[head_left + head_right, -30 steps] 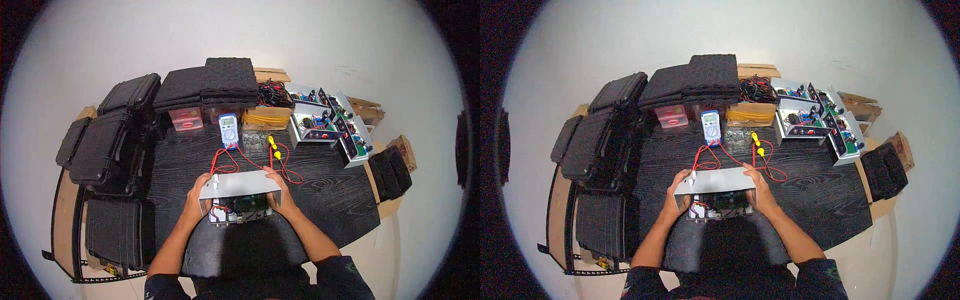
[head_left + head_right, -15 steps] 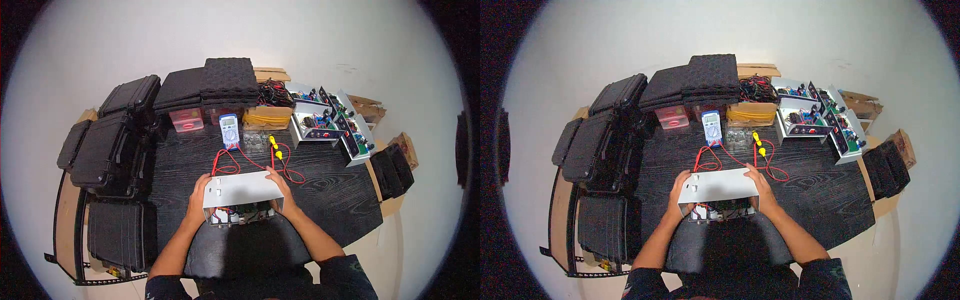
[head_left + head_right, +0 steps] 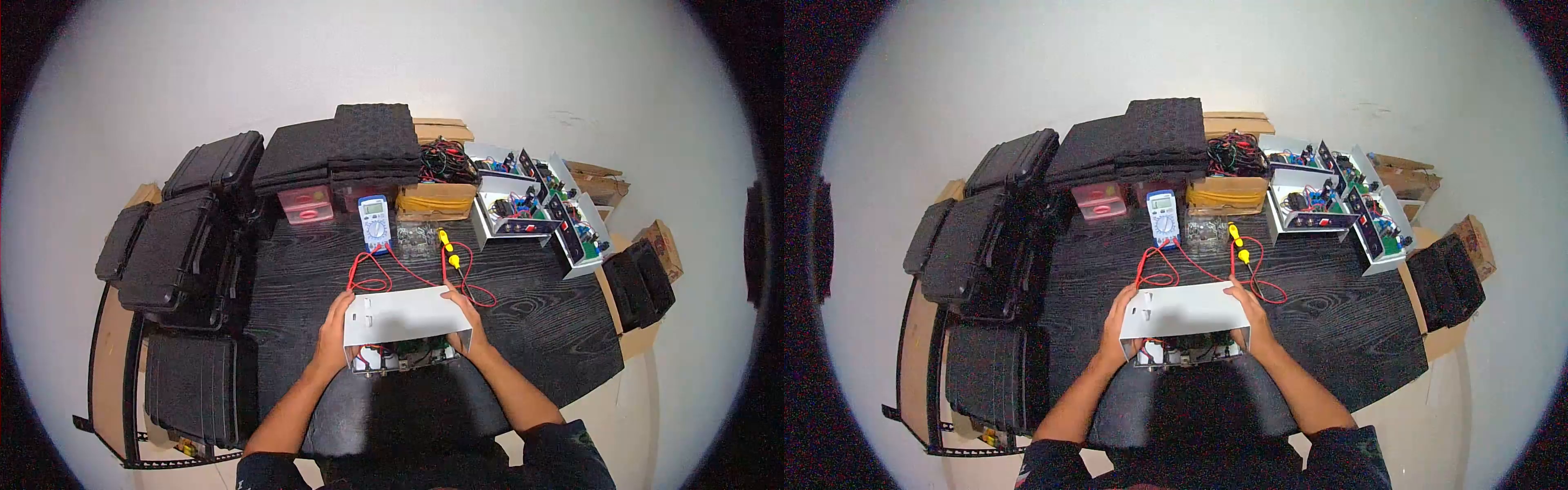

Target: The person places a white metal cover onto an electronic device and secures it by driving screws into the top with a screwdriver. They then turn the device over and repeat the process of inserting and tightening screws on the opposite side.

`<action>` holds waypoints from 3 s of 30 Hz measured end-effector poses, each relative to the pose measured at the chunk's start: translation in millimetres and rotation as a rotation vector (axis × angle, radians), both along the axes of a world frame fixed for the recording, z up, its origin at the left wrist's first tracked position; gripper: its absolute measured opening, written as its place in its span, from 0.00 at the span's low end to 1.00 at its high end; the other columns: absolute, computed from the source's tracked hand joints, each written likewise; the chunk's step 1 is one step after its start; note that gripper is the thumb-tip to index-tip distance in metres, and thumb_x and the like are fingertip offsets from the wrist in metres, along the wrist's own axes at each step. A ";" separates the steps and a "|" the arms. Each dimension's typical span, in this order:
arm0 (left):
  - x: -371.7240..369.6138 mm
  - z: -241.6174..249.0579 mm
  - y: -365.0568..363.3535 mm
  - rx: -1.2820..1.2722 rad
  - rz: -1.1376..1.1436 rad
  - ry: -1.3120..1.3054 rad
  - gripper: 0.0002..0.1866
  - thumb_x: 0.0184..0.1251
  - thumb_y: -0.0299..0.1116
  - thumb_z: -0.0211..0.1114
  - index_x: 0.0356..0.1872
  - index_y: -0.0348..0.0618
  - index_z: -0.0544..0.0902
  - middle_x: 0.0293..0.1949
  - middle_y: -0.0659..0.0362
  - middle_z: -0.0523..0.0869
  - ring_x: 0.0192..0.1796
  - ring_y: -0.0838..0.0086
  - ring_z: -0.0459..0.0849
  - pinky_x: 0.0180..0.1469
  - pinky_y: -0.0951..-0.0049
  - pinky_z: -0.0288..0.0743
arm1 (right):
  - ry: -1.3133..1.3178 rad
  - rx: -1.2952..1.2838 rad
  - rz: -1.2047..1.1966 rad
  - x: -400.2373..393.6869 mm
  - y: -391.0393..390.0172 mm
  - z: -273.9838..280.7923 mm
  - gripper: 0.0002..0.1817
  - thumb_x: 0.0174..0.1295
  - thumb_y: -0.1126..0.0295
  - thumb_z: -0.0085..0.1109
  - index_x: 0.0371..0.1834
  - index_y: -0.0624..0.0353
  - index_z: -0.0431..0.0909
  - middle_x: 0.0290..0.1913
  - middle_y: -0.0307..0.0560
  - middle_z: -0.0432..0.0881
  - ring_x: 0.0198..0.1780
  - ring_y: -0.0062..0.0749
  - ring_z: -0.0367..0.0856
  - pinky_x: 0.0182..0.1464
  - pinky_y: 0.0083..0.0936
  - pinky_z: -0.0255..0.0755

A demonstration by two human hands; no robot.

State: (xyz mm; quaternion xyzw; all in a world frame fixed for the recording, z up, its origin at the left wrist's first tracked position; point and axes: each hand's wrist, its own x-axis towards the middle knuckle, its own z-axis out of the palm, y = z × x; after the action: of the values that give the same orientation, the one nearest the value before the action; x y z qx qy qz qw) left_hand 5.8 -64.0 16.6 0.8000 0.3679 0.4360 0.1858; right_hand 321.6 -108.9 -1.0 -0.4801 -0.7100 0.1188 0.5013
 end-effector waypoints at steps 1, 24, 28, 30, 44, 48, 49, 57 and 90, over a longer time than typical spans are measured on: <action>-0.6 1.0 -0.2 0.012 -0.001 0.001 0.39 0.65 0.41 0.73 0.74 0.34 0.69 0.72 0.36 0.75 0.74 0.40 0.76 0.75 0.53 0.72 | -0.034 -0.012 -0.006 1.3 -1.1 0.8 0.27 0.63 0.78 0.61 0.67 0.60 0.72 0.74 0.75 0.74 0.68 0.64 0.81 0.70 0.42 0.75; -8.8 1.8 -8.1 -0.101 -0.002 0.052 0.45 0.52 0.22 0.76 0.75 0.43 0.67 0.75 0.36 0.72 0.74 0.38 0.76 0.75 0.53 0.75 | -0.025 -0.134 0.004 4.1 -5.6 8.0 0.32 0.61 0.74 0.69 0.71 0.57 0.72 0.60 0.62 0.84 0.60 0.52 0.87 0.63 0.37 0.78; -12.2 1.4 -8.0 -0.136 -0.023 0.083 0.43 0.56 0.25 0.76 0.76 0.44 0.66 0.77 0.36 0.70 0.76 0.38 0.73 0.76 0.52 0.73 | -0.036 -0.185 0.004 3.9 -8.2 14.1 0.37 0.56 0.79 0.71 0.72 0.53 0.71 0.67 0.62 0.81 0.66 0.57 0.83 0.68 0.40 0.76; -14.8 0.1 -6.4 -0.142 -0.030 0.099 0.43 0.58 0.27 0.75 0.76 0.45 0.66 0.77 0.37 0.69 0.77 0.39 0.73 0.76 0.52 0.73 | -0.028 -0.217 0.016 4.7 -9.7 14.2 0.39 0.55 0.81 0.71 0.73 0.53 0.70 0.70 0.63 0.80 0.69 0.58 0.81 0.70 0.41 0.75; -22.3 1.5 -8.0 -0.212 -0.054 0.143 0.43 0.61 0.27 0.76 0.78 0.47 0.65 0.77 0.39 0.72 0.76 0.40 0.74 0.76 0.52 0.73 | 0.107 -0.462 0.168 15.6 -12.1 32.4 0.45 0.57 0.88 0.71 0.80 0.52 0.66 0.69 0.55 0.81 0.71 0.43 0.82 0.72 0.38 0.77; -24.5 18.2 -9.7 -0.370 -0.104 0.143 0.47 0.59 0.26 0.77 0.80 0.47 0.64 0.78 0.39 0.71 0.78 0.43 0.72 0.78 0.54 0.70 | 0.314 -0.683 0.432 28.2 -12.9 43.6 0.58 0.53 0.94 0.67 0.88 0.49 0.52 0.83 0.54 0.63 0.84 0.42 0.63 0.81 0.41 0.65; -25.8 21.8 -9.0 -0.419 -0.122 0.148 0.48 0.58 0.26 0.77 0.81 0.46 0.63 0.78 0.39 0.70 0.79 0.44 0.71 0.79 0.54 0.68 | 0.374 -0.732 0.503 32.5 -13.2 43.9 0.61 0.53 0.95 0.65 0.89 0.48 0.47 0.86 0.53 0.57 0.86 0.42 0.58 0.82 0.42 0.63; -37.2 31.5 -4.4 -0.610 -0.377 0.110 0.72 0.43 0.28 0.84 0.88 0.42 0.41 0.85 0.37 0.56 0.87 0.52 0.55 0.85 0.58 0.52 | 0.390 -0.882 0.763 57.7 -9.0 49.2 0.77 0.48 0.84 0.77 0.90 0.44 0.22 0.92 0.51 0.35 0.91 0.41 0.37 0.87 0.50 0.46; -46.1 32.5 -0.6 -0.658 -0.516 0.172 0.88 0.34 0.35 0.92 0.86 0.44 0.25 0.88 0.38 0.40 0.90 0.55 0.41 0.87 0.55 0.39 | -0.109 -0.798 0.448 41.3 -18.2 71.8 0.90 0.30 0.68 0.92 0.89 0.57 0.23 0.83 0.61 0.58 0.76 0.45 0.69 0.76 0.44 0.68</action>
State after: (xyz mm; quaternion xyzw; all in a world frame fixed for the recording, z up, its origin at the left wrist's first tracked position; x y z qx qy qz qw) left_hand -40.3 -64.6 49.1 0.7972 0.2896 0.1661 0.5029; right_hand 362.9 -127.1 70.8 -0.4759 -0.7203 0.4628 0.2011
